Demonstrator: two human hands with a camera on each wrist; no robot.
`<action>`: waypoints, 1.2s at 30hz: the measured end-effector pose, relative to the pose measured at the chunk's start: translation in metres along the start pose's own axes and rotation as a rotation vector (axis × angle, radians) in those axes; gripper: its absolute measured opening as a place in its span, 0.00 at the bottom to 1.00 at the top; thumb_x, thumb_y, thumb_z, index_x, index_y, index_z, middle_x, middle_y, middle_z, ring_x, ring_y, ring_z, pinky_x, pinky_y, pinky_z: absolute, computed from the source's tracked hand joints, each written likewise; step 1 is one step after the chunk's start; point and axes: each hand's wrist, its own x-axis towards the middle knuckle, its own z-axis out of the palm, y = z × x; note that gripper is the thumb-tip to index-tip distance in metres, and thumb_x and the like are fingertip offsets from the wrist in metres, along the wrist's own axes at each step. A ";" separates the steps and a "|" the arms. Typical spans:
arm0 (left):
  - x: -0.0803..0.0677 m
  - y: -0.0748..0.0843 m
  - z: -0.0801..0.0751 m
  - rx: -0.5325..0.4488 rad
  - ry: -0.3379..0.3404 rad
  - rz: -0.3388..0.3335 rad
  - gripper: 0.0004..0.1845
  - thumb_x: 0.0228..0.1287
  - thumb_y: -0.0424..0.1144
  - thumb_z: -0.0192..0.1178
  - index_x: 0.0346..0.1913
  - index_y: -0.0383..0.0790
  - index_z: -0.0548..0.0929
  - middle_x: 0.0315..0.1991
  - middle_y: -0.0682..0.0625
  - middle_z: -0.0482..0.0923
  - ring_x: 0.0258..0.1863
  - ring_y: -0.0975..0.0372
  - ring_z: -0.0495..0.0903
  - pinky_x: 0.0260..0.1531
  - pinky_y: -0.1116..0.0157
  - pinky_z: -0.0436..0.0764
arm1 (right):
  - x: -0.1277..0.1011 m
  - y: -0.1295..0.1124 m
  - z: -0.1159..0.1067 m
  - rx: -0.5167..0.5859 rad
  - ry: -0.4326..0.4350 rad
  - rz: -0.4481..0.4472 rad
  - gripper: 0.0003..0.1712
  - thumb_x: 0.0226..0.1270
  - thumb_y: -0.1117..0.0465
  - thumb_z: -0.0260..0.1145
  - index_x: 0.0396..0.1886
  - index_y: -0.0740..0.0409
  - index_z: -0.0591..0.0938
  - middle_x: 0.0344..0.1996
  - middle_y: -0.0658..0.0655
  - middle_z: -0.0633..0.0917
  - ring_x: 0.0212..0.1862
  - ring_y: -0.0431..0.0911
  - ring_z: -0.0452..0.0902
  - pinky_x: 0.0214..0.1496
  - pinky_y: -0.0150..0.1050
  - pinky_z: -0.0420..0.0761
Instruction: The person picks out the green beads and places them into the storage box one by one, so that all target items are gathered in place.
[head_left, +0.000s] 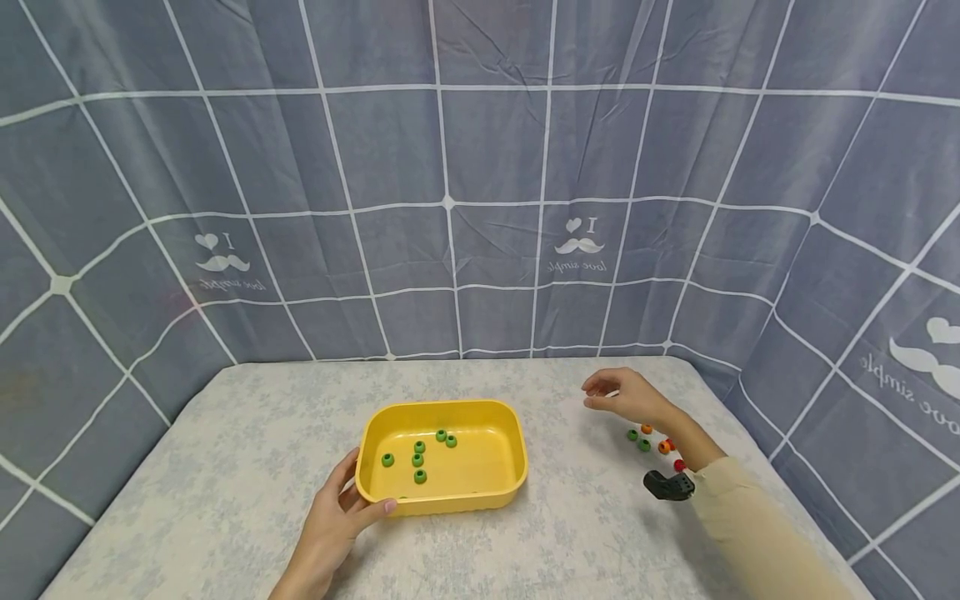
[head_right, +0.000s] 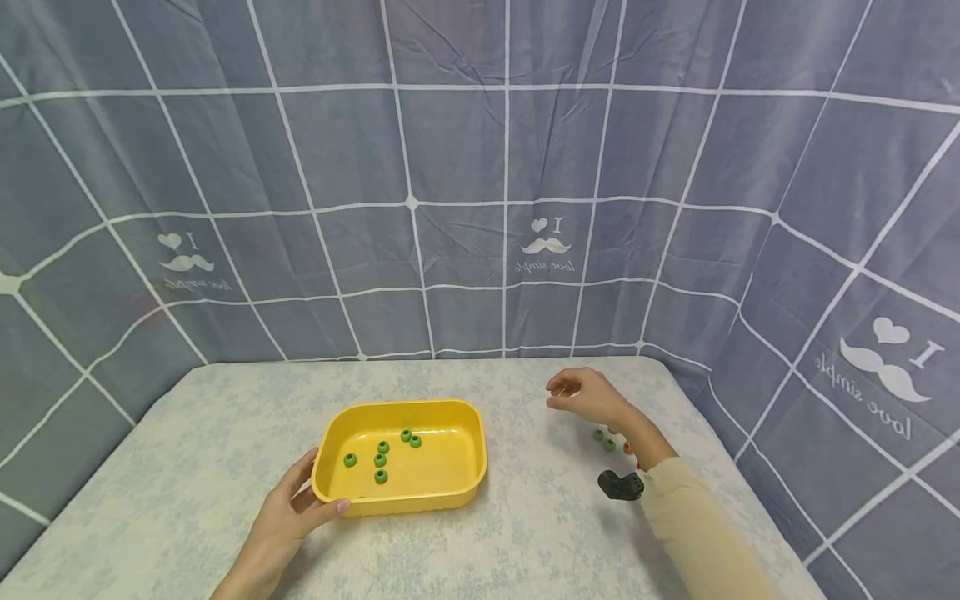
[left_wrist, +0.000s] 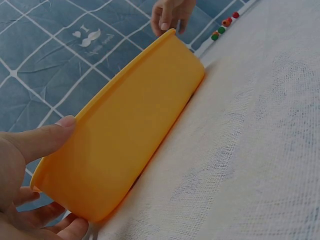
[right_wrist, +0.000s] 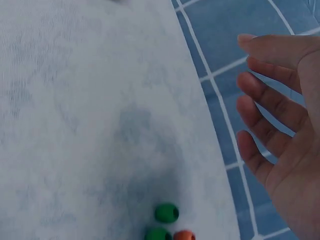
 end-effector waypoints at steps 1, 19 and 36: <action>0.000 0.000 0.000 0.000 0.001 -0.001 0.61 0.59 0.44 0.79 0.84 0.41 0.47 0.82 0.38 0.47 0.76 0.43 0.60 0.62 0.60 0.79 | -0.003 0.003 -0.001 0.002 0.004 0.017 0.13 0.72 0.56 0.72 0.51 0.57 0.87 0.43 0.51 0.86 0.47 0.49 0.81 0.50 0.48 0.84; 0.001 -0.002 0.001 -0.008 0.007 0.000 0.60 0.59 0.44 0.79 0.84 0.42 0.47 0.81 0.38 0.48 0.75 0.44 0.62 0.60 0.62 0.80 | -0.053 0.057 -0.013 0.006 0.048 0.227 0.18 0.72 0.58 0.72 0.53 0.66 0.85 0.43 0.54 0.87 0.46 0.49 0.82 0.45 0.43 0.83; 0.001 -0.002 0.001 -0.007 0.005 -0.003 0.61 0.59 0.44 0.79 0.85 0.41 0.46 0.82 0.38 0.46 0.76 0.43 0.60 0.60 0.61 0.80 | -0.075 0.086 -0.009 0.012 0.028 0.197 0.16 0.62 0.59 0.79 0.45 0.64 0.88 0.37 0.52 0.85 0.37 0.44 0.78 0.36 0.34 0.80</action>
